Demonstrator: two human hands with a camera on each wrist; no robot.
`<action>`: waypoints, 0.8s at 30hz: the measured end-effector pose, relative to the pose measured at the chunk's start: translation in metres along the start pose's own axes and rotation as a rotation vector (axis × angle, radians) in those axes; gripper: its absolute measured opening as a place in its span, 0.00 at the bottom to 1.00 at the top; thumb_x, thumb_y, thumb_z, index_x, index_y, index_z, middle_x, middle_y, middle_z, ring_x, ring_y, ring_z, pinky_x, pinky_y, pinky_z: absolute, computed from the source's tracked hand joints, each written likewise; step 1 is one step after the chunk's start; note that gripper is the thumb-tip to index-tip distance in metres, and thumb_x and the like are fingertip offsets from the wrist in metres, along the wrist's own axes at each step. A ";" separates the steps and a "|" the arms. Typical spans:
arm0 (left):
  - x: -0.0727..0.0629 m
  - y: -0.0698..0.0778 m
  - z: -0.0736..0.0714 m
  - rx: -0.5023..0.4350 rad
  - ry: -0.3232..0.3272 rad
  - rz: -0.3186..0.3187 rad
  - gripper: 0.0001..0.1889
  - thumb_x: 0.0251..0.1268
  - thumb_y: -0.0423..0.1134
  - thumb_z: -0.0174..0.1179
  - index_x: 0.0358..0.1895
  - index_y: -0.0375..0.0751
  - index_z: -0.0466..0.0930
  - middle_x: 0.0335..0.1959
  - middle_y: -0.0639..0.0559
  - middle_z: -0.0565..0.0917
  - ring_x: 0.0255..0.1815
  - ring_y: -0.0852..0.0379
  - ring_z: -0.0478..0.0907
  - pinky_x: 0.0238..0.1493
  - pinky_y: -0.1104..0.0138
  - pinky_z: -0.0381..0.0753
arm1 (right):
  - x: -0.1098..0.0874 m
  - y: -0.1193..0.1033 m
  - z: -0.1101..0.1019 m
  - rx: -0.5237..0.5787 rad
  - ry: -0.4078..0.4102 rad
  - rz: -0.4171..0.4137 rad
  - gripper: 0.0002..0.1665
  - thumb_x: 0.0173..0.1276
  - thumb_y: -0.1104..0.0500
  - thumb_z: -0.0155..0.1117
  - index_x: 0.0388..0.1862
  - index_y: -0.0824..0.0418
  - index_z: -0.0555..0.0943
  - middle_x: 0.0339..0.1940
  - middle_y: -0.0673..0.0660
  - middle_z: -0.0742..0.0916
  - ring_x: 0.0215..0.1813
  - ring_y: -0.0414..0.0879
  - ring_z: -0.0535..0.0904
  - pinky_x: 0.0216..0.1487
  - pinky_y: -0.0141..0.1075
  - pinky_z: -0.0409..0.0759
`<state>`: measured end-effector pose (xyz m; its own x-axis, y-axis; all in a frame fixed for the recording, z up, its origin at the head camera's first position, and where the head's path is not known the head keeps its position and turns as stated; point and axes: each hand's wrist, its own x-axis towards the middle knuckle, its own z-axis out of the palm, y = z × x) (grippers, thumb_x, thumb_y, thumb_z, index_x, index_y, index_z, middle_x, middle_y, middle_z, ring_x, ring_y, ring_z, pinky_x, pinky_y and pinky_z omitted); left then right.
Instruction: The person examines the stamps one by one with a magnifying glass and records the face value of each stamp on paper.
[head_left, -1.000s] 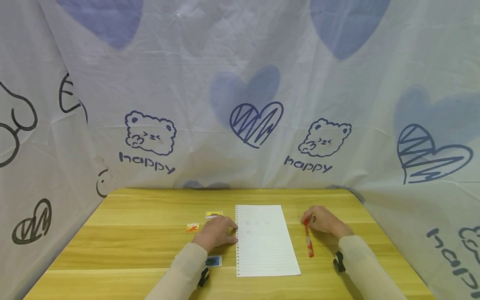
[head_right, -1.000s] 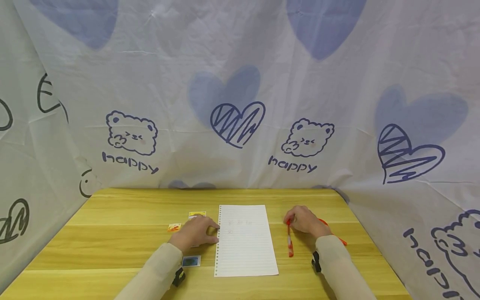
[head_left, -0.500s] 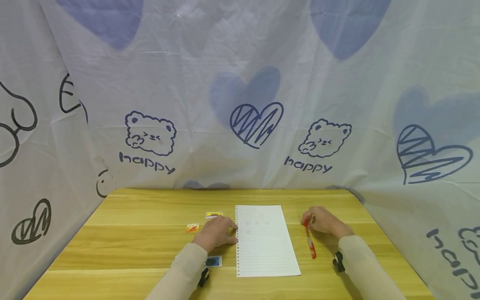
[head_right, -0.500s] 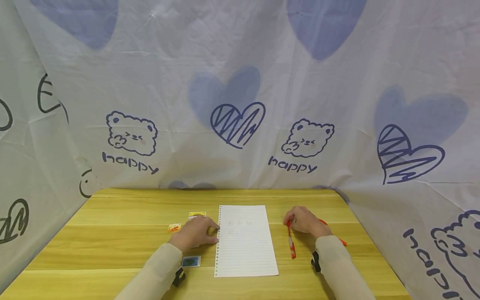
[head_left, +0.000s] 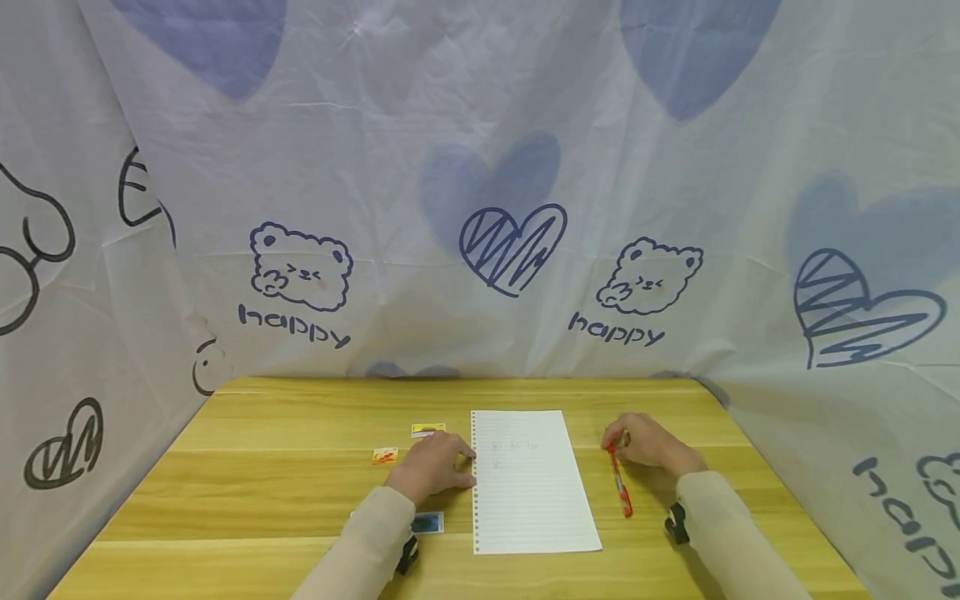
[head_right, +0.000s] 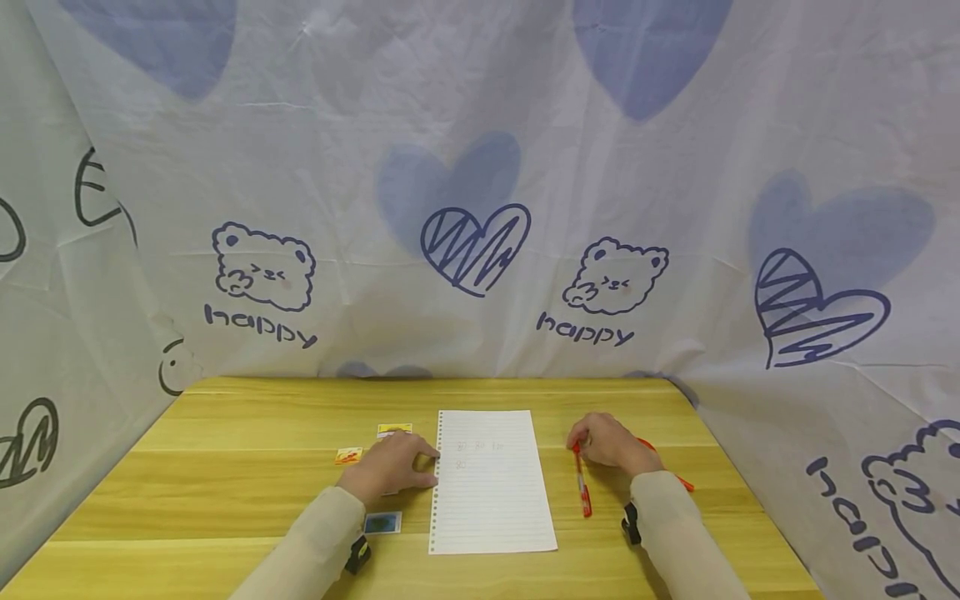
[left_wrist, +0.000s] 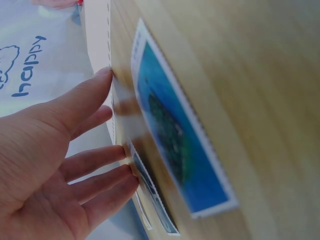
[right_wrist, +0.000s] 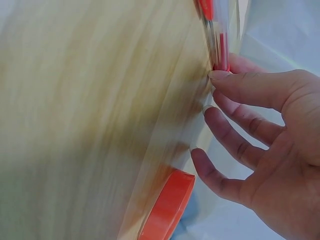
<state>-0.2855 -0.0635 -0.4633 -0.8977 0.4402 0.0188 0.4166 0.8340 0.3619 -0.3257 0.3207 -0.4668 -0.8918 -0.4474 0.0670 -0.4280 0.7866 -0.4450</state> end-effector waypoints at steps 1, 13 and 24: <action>0.000 0.000 0.000 -0.003 -0.001 -0.001 0.21 0.59 0.47 0.76 0.54 0.42 0.89 0.58 0.48 0.89 0.56 0.46 0.84 0.54 0.54 0.83 | 0.000 0.000 0.000 0.000 0.000 0.004 0.16 0.54 0.78 0.67 0.35 0.60 0.90 0.43 0.57 0.91 0.42 0.50 0.80 0.47 0.43 0.81; -0.001 0.000 0.000 -0.005 -0.003 0.002 0.21 0.60 0.47 0.76 0.54 0.41 0.89 0.58 0.48 0.88 0.58 0.44 0.84 0.56 0.52 0.83 | 0.001 0.004 0.004 0.000 -0.002 0.013 0.17 0.54 0.78 0.67 0.34 0.59 0.90 0.41 0.55 0.91 0.42 0.48 0.80 0.47 0.44 0.81; 0.000 -0.001 0.001 0.004 0.000 0.002 0.22 0.59 0.47 0.76 0.54 0.42 0.89 0.58 0.49 0.89 0.58 0.45 0.84 0.57 0.52 0.83 | -0.001 0.000 0.006 0.003 0.032 0.059 0.16 0.56 0.77 0.70 0.37 0.60 0.90 0.41 0.58 0.91 0.40 0.49 0.81 0.44 0.43 0.83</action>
<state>-0.2861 -0.0637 -0.4643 -0.8967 0.4423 0.0194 0.4192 0.8343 0.3581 -0.3240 0.3179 -0.4723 -0.9196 -0.3868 0.0690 -0.3745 0.8099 -0.4514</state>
